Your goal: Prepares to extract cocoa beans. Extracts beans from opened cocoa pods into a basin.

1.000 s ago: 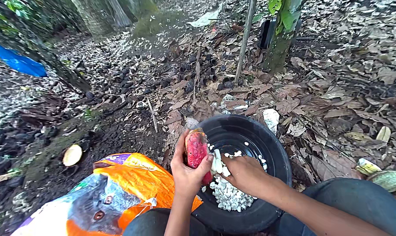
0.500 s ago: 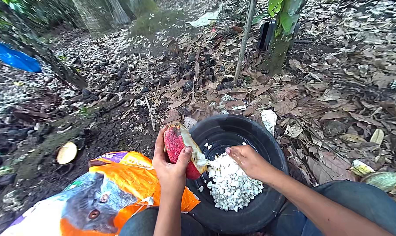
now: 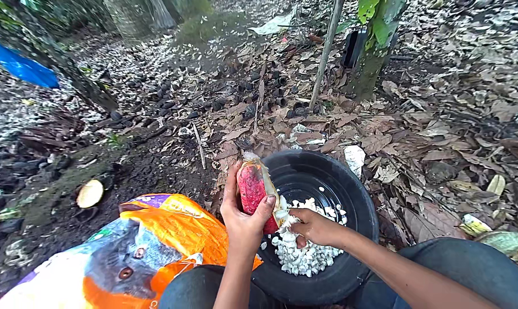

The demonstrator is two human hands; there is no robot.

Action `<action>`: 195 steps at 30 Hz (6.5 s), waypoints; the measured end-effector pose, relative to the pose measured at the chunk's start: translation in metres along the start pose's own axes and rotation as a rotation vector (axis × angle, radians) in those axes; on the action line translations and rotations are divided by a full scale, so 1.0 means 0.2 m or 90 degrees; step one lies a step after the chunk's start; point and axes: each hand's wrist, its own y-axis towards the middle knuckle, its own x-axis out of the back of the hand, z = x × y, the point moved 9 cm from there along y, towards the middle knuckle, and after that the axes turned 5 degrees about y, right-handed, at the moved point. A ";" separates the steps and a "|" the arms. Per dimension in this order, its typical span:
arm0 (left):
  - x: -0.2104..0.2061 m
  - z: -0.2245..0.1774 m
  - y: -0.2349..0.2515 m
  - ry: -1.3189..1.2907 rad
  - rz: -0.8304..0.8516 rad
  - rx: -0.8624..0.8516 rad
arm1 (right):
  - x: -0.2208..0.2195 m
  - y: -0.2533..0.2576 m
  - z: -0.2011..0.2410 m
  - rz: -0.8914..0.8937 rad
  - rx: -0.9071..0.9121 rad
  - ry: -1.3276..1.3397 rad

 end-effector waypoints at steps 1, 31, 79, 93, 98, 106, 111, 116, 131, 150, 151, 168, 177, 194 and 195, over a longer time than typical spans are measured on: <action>-0.01 0.00 0.00 -0.017 0.004 0.000 | 0.01 0.00 0.00 -0.016 0.012 0.008; 0.06 0.01 0.03 -0.028 -0.046 -0.003 | 0.29 -0.10 0.19 -0.218 0.137 0.026; 0.10 0.00 0.03 0.017 -0.054 -0.016 | 0.41 -0.01 -0.12 -0.276 -0.245 -0.503; 0.06 0.02 0.02 0.026 -0.041 0.006 | 0.41 0.00 -0.09 -0.264 -0.196 -0.399; 0.06 0.02 0.01 0.022 -0.032 0.014 | 0.37 0.01 -0.13 -0.197 -0.176 -0.090; 0.05 0.02 0.02 0.017 -0.025 0.020 | 0.39 -0.02 -0.02 -0.229 0.009 0.100; 0.05 0.02 0.02 0.012 -0.018 0.021 | 0.47 -0.04 -0.01 -0.374 0.034 -0.129; 0.04 0.03 0.01 0.010 -0.017 0.018 | 0.40 -0.10 0.15 -0.364 0.128 -0.206; 0.06 0.00 0.01 0.020 -0.015 -0.003 | 0.54 -0.02 -0.28 -0.340 -0.059 -0.291; -0.13 0.08 -0.06 -0.253 0.123 0.076 | -0.02 -0.34 0.41 -0.190 0.496 -0.344; -0.13 0.09 -0.06 -0.250 0.120 0.079 | -0.02 -0.34 0.40 -0.156 0.480 -0.304; -0.19 0.06 -0.10 -0.225 0.154 0.053 | -0.04 -0.31 0.39 -0.125 0.459 -0.395; -0.11 0.08 -0.05 -0.202 0.087 0.104 | -0.04 -0.30 0.34 -0.195 0.484 -0.537; -0.25 0.02 -0.10 -0.077 0.266 0.009 | -0.06 -0.27 0.30 0.041 0.219 -0.572; -0.25 0.02 -0.11 -0.077 0.267 0.008 | -0.06 -0.27 0.31 0.038 0.225 -0.573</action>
